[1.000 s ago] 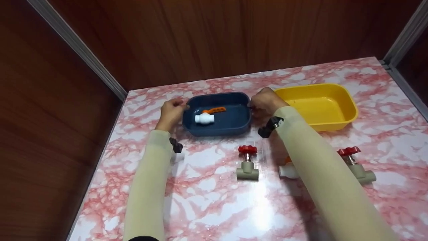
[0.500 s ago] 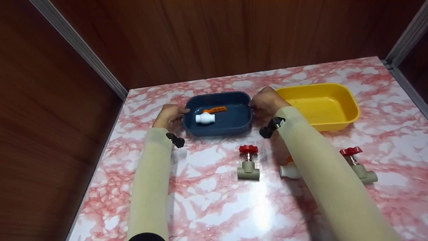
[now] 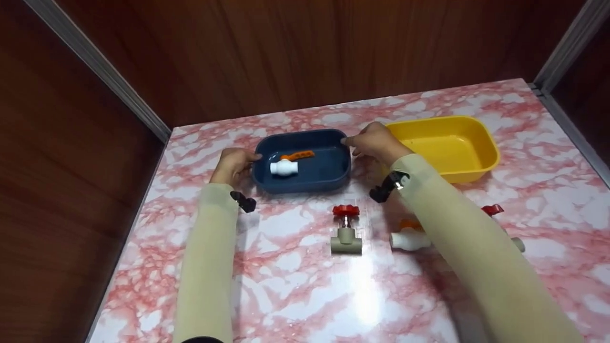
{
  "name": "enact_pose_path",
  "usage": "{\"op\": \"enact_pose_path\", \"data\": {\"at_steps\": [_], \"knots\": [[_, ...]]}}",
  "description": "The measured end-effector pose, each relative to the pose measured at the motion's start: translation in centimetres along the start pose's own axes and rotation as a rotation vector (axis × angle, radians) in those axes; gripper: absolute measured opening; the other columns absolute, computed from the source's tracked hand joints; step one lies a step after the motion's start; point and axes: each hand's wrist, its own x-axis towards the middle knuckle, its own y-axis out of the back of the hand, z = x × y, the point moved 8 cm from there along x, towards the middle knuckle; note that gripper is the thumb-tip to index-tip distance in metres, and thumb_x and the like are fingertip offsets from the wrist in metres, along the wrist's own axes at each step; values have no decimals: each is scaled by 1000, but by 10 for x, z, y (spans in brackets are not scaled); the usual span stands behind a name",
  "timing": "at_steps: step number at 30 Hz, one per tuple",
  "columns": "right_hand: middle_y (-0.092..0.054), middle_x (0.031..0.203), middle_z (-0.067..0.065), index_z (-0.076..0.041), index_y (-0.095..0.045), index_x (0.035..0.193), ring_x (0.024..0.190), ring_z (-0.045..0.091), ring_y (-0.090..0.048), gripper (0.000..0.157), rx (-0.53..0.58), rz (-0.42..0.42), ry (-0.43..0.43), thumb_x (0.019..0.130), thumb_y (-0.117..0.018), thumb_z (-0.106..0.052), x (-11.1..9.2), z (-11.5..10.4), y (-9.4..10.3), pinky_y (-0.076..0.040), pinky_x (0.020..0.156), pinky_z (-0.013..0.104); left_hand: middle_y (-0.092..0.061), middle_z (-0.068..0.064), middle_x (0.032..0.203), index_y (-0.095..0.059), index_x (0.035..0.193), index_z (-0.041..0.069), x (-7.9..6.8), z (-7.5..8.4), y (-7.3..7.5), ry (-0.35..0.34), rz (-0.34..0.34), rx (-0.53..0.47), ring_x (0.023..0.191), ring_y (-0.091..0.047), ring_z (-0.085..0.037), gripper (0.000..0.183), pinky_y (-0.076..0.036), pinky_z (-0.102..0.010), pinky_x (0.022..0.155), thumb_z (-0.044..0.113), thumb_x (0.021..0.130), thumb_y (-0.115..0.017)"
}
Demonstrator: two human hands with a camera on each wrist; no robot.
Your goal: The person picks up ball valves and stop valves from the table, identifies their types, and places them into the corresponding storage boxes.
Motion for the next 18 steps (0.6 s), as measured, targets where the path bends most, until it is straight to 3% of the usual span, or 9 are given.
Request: {"op": "enact_pose_path", "data": {"at_steps": [5,10,13,18], "knots": [[-70,153,19,-3,-57,163,132,34,-75,65,49,-45,-27,114,-74,-42,-11,4,8,-60,124,41,-72,9,70,-77,81,15,-1,1,-1,-5,6,0,66,-66,-5,25,-57,-19,66,3,103,-81],[-73,145,20,0,-64,155,104,22,-81,57,154,-94,-21,115,-72,-39,-21,14,9,-70,97,29,-71,8,67,-77,77,16,0,-1,-3,-5,10,-6,62,-63,-6,30,-53,-19,61,3,103,-81],[-78,130,16,3,-67,148,88,16,-82,56,188,-111,-1,115,-72,-42,-30,24,12,-70,84,26,-68,8,66,-78,80,14,-1,-1,-3,-12,14,-12,61,-60,-6,25,-51,-19,60,2,102,-79],[-81,99,2,2,-71,135,79,13,-79,51,219,-139,27,114,-73,-45,-44,46,23,-70,82,27,-61,8,62,-81,87,11,-3,1,-2,-10,14,3,55,-53,-7,17,-45,-22,58,4,103,-78]]}}
